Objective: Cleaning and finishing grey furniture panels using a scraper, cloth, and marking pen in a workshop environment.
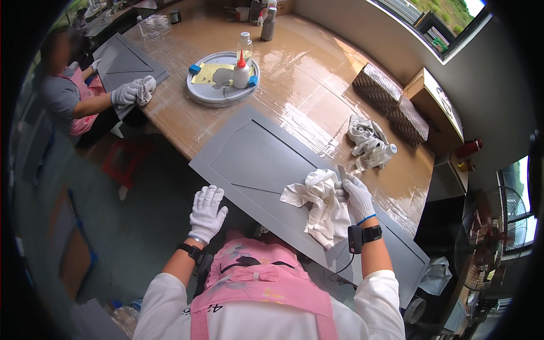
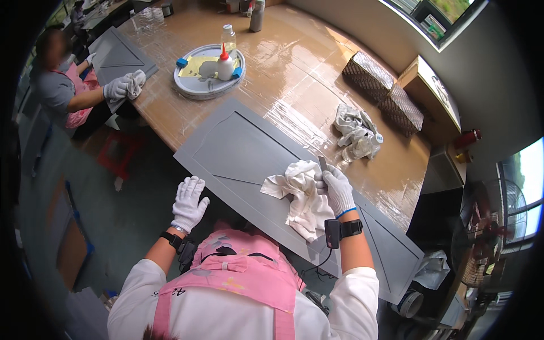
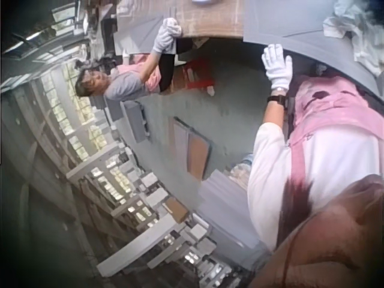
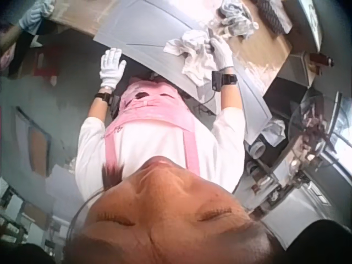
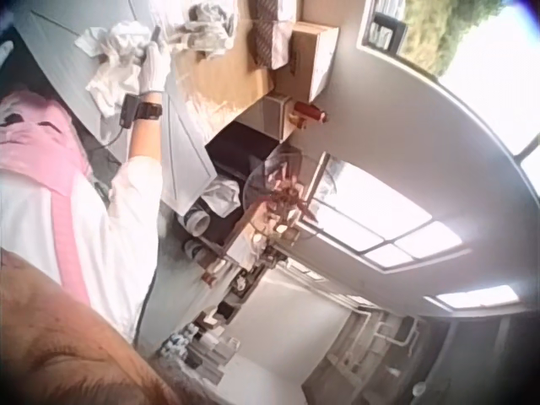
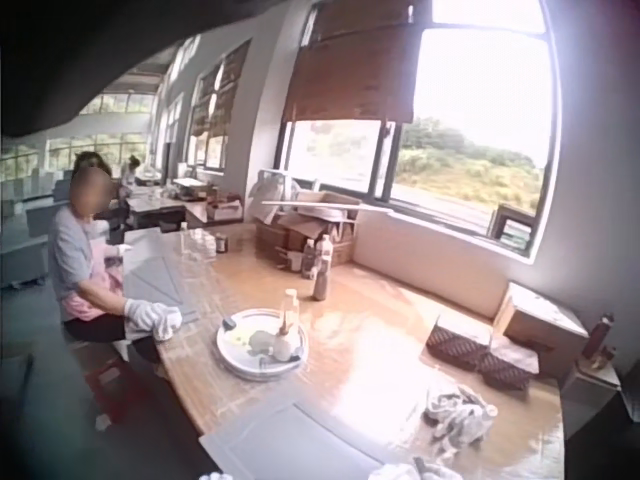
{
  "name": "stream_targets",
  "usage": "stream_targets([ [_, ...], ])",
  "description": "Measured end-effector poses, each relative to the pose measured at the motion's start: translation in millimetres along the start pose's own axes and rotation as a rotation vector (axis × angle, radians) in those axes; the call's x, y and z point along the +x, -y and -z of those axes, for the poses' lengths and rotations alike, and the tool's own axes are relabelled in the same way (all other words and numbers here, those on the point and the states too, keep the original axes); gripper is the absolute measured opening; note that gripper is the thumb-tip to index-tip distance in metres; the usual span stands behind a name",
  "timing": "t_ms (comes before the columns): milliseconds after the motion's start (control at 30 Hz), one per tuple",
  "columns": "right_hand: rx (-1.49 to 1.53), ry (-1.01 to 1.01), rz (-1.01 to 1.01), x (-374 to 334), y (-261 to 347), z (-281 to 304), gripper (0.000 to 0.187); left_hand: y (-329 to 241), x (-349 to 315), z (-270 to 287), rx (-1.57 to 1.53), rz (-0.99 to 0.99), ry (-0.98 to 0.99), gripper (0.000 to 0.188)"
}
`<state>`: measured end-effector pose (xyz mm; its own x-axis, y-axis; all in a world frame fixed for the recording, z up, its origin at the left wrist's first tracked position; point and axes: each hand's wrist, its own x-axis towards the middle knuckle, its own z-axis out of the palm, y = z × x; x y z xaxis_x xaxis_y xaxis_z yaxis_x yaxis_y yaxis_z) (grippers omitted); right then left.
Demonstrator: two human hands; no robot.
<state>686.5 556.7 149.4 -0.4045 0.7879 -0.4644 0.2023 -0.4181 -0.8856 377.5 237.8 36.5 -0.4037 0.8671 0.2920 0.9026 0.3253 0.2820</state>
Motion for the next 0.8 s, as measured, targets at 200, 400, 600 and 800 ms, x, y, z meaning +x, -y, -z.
stream_targets([
  [200,-0.407,-0.18,0.276,144.9,47.0,-29.9,0.045,30.9,24.6,16.2,0.104,0.088,-0.038,0.06],
  [400,-0.987,-0.207,0.528,113.0,35.4,-37.9,0.061,53.5,59.8,19.4,0.138,0.092,-0.069,0.062],
  [600,-1.308,-0.027,0.291,9.2,-26.1,-52.4,0.078,89.8,125.8,0.4,0.084,-0.03,-0.064,0.061],
  [800,-1.298,-0.689,0.331,6.4,-83.1,-22.7,0.035,109.2,157.4,-16.7,-0.004,-0.255,0.088,0.058],
])
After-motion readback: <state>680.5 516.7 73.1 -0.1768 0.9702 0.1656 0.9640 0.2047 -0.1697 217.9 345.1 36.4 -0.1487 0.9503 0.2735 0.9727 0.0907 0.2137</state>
